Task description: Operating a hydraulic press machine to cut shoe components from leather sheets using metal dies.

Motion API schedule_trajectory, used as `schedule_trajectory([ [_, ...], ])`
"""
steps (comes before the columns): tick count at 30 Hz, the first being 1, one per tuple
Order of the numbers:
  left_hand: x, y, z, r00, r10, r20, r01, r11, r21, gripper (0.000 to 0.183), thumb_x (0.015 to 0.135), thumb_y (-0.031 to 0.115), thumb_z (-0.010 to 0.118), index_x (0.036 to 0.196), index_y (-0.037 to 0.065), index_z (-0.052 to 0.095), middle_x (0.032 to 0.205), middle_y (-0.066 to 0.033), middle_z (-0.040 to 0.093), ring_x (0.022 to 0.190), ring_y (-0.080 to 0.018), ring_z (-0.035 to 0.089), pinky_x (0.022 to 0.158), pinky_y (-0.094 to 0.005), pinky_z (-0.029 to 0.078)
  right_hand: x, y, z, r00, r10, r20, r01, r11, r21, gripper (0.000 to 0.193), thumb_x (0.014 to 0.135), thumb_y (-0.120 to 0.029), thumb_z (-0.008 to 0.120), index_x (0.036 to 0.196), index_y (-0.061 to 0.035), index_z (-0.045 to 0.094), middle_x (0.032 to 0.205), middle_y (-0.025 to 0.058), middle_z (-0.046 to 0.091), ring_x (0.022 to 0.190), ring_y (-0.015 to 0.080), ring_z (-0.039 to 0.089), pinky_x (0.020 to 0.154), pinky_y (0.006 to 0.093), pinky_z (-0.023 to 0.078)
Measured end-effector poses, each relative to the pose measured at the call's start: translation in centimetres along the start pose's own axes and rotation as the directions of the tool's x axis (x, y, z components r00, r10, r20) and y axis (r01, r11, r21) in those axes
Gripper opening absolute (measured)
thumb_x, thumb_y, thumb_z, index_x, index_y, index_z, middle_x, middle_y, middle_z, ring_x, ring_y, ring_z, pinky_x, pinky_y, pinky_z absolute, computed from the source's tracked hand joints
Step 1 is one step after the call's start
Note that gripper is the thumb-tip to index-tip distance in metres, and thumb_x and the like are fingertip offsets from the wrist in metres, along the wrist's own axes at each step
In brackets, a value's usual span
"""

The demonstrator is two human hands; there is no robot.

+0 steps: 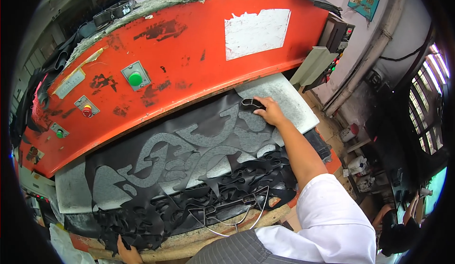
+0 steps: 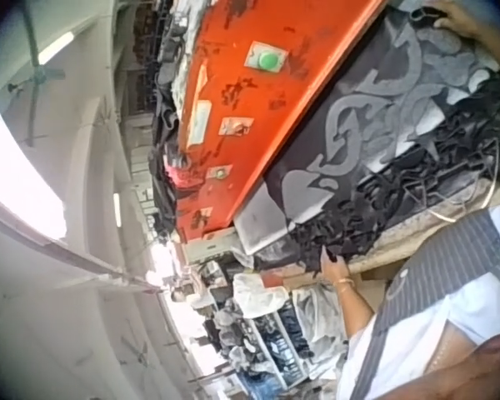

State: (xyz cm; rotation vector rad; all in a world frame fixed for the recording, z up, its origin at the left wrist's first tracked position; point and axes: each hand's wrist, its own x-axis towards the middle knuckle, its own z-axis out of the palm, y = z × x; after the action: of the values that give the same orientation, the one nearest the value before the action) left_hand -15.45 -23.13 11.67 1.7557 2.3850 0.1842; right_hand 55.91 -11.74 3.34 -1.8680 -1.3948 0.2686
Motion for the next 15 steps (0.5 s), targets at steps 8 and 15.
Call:
schedule_trajectory([
  [8,2.6,-3.0,3.0,0.854,0.036,-0.519,-0.15,0.972,-0.179,0.048,0.084,0.013,0.063,0.13,0.0,0.052,0.125,-0.0204,0.053,0.115,-0.0388,0.05,0.101,-0.0445,0.037,-2.4,-0.5,-1.7,0.998,-0.053,-0.029,0.044,0.967,-0.25,0.059,0.074,-0.021,0.078,0.128,-0.0117,0.058,0.114,0.0157,0.064,0.108,0.0344,0.057,0.091,0.0427,0.045],
  [15,18.6,3.1,1.8,0.77,0.174,-0.613,-0.507,0.75,-0.424,0.051,0.088,0.011,0.062,0.136,-0.001,0.047,0.128,-0.0189,0.052,0.117,-0.0325,0.052,0.101,-0.039,0.039,-4.3,-18.5,4.2,0.978,-0.108,-0.18,0.112,0.994,0.011,0.054,0.074,-0.024,0.076,0.121,-0.0033,0.06,0.108,0.0195,0.066,0.099,0.0366,0.061,0.088,0.0463,0.048],
])
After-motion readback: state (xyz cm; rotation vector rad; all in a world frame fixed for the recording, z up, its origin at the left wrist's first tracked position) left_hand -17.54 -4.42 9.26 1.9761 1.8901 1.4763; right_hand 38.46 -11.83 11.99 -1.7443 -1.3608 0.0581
